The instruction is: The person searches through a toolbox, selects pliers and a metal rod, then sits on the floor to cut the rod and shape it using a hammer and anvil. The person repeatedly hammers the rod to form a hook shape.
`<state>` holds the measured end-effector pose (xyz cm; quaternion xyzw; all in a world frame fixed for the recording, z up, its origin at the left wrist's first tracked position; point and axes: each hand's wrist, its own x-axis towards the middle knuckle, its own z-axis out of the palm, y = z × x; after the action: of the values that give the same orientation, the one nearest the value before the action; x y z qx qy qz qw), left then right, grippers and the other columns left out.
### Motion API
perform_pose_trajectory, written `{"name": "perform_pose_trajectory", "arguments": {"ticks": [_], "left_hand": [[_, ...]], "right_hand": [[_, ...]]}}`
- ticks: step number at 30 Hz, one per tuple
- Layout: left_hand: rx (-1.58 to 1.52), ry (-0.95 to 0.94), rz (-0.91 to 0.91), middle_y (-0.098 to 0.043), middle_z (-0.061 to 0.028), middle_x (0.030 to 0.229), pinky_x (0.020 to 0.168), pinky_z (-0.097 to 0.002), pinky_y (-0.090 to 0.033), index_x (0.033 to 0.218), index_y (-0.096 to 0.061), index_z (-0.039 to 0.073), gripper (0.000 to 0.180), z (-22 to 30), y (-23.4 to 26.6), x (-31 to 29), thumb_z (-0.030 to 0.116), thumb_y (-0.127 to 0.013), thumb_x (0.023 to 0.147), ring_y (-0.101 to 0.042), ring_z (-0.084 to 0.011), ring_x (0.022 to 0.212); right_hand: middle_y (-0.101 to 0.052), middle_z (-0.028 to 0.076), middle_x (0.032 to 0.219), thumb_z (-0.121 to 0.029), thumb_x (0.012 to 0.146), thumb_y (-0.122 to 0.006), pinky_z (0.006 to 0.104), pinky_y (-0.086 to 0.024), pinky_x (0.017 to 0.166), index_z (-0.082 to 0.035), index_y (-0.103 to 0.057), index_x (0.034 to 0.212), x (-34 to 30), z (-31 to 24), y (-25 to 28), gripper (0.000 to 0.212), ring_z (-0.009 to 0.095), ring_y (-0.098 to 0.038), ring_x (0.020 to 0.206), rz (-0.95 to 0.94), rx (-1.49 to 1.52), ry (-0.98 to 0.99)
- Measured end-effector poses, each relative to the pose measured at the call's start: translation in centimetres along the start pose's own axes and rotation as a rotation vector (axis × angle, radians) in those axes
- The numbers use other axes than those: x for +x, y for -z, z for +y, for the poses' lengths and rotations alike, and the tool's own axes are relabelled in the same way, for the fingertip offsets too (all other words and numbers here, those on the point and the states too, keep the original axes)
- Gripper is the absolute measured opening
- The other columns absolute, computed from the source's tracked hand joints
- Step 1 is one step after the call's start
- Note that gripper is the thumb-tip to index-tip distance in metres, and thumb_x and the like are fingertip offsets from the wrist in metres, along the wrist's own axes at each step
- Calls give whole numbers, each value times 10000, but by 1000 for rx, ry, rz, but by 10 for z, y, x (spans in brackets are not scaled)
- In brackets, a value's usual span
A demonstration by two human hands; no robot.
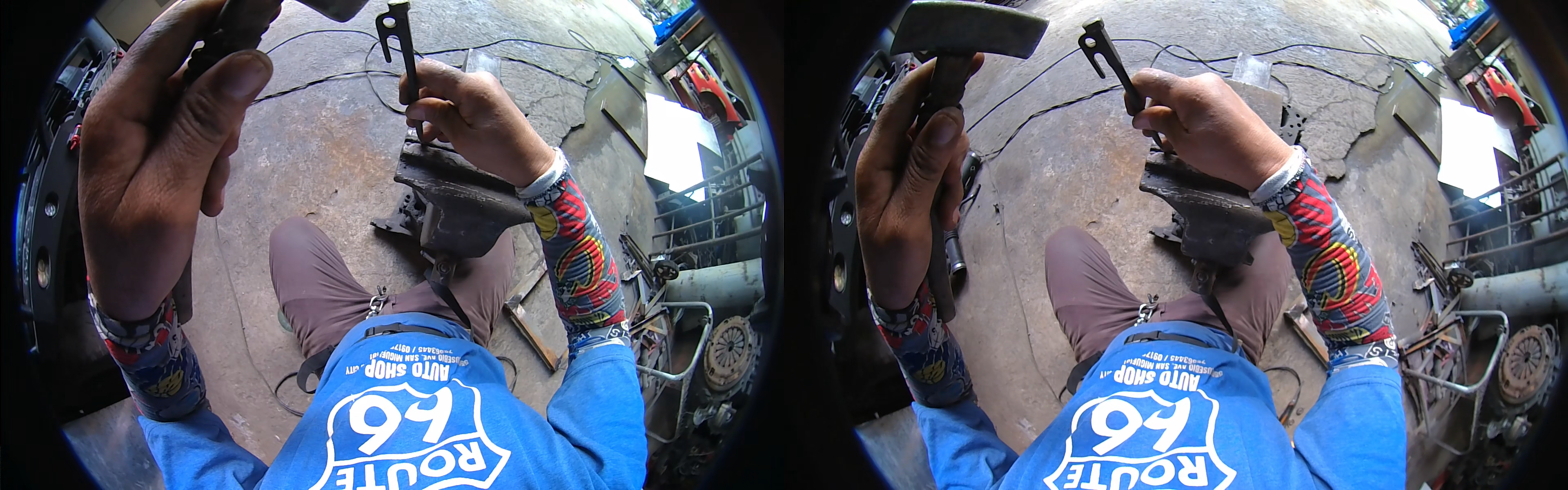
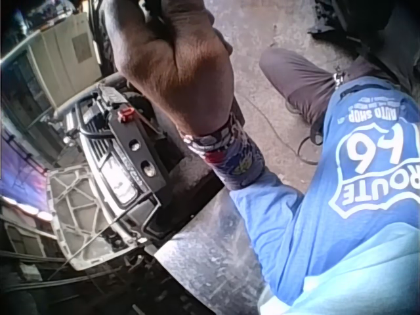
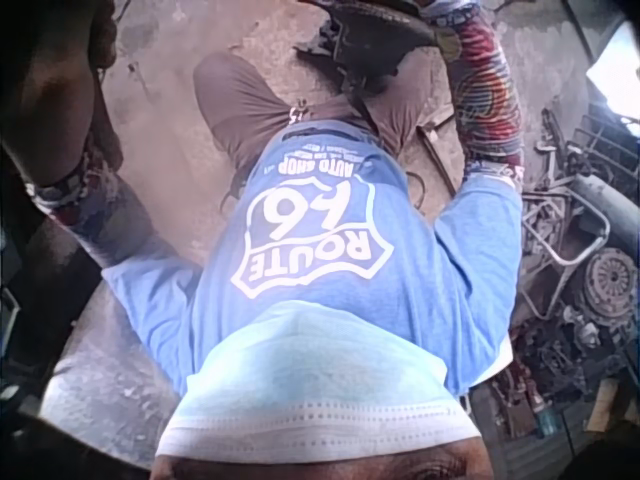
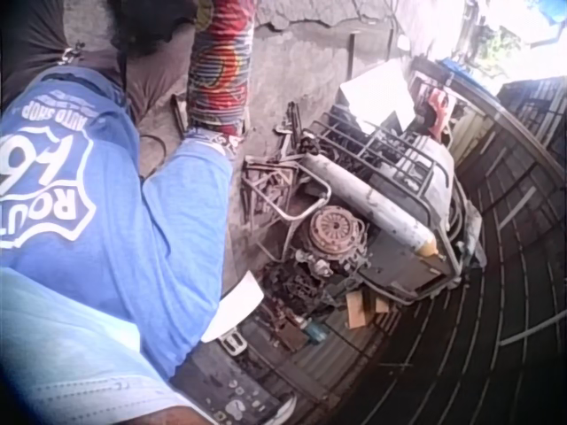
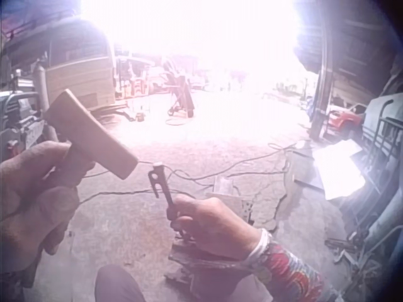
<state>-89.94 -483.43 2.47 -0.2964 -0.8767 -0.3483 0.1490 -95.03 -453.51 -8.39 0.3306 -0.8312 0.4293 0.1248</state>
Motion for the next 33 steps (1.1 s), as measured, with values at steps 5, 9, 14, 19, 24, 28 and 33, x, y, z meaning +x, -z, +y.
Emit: {"name": "perform_pose_trajectory", "arguments": {"ticks": [5,9,14,19,24,28,33], "left_hand": [[35,-20,43,-571,-7,758,411,-168,-397,1454,-511,72,455,-1,-1,1,292,-539,1057,-503,-18,481],[23,-21,33,-567,-1,741,407,-174,-385,1461,-501,69,460,-1,-6,1,292,-535,1060,-480,-14,467],[-16,3,-50,-552,14,713,398,-179,-368,1473,-490,71,459,1,-10,2,278,-526,1065,-442,-8,450],[31,-9,-5,-550,13,736,396,-176,-361,1486,-479,83,454,-1,1,9,272,-502,1074,-442,-9,455],[23,-12,-9,-547,6,746,400,-175,-357,1501,-469,94,461,-9,3,14,280,-490,1080,-440,-12,459],[31,-12,-78,-537,7,737,402,-180,-364,1499,-473,94,460,-12,10,20,287,-488,1081,-425,-9,454],[26,17,-21,-544,-3,741,401,-179,-369,1493,-477,87,465,-18,8,16,297,-494,1078,-439,-5,458]], "right_hand": [[-623,27,849,-138,1026,-596,265,-561,699,-29,-594,1117,-2,-4,5,141,102,-648,788,-91,-9,-84],[-622,22,836,-129,1023,-599,266,-553,695,-29,-608,1101,-2,-8,5,127,99,-632,768,-109,-14,-123],[-627,21,827,-119,1014,-611,265,-552,692,-19,-624,1086,-2,-11,5,124,93,-624,754,-116,-30,-80],[-635,28,824,-122,1015,-613,259,-551,684,-10,-622,1084,-1,-10,3,131,88,-623,741,-101,-38,-35],[-638,169,735,-107,931,-686,371,-507,610,-39,-656,1136,0,-8,1,218,299,-620,612,-52,-30,1],[-642,172,742,-112,930,-688,373,-509,609,-37,-655,1138,2,-9,0,223,307,-624,615,-58,-26,11],[-673,169,773,-108,929,-684,380,-528,622,-45,-649,1139,4,-12,2,222,326,-665,653,-79,-109,43]]}}
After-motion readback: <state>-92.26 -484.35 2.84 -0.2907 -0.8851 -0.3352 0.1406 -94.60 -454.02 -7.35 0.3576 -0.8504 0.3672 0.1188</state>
